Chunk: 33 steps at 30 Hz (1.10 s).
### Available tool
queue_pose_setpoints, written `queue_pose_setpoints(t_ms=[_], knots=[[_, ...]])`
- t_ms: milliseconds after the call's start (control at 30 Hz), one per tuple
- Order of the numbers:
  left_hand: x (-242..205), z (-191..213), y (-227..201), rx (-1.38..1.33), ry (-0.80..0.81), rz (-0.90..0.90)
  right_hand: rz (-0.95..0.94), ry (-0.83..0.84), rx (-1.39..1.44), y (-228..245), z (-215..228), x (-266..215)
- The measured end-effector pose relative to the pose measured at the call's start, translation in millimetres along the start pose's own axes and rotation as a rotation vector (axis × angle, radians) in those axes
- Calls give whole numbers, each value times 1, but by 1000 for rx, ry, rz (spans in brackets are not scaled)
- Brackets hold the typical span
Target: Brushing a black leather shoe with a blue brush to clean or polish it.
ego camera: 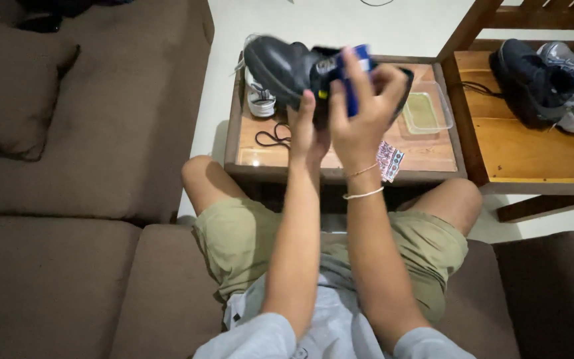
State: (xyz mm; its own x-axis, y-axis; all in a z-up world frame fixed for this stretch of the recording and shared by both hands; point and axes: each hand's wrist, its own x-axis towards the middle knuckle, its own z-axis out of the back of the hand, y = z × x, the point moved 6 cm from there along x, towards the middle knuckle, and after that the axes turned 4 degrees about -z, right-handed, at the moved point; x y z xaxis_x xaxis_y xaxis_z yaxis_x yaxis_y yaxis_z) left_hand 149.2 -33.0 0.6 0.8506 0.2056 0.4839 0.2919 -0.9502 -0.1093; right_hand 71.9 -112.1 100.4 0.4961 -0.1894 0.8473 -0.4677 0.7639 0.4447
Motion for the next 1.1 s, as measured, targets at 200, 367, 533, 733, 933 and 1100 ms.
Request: queue_pose_setpoints(t_ms=[200,367,533,733,933,1100], knots=[[-56,34,-6,63,-481,87,38,-75,-79,-6,0,-52],[-46,83,-18,24,-589,91,-78,-148,-76,-46,8,-67],[-47,57,-28,-27,-701,22,-32,-60,-64,-21,2,-74],[-51,46,-39,43,-612,10,-60,-86,-52,-34,28,-65],[-70,10,-17,125,-532,97,-6,-82,45,17,25,-60],[-65,29,-17,6,-554,135,64,-43,-48,10,22,-69]])
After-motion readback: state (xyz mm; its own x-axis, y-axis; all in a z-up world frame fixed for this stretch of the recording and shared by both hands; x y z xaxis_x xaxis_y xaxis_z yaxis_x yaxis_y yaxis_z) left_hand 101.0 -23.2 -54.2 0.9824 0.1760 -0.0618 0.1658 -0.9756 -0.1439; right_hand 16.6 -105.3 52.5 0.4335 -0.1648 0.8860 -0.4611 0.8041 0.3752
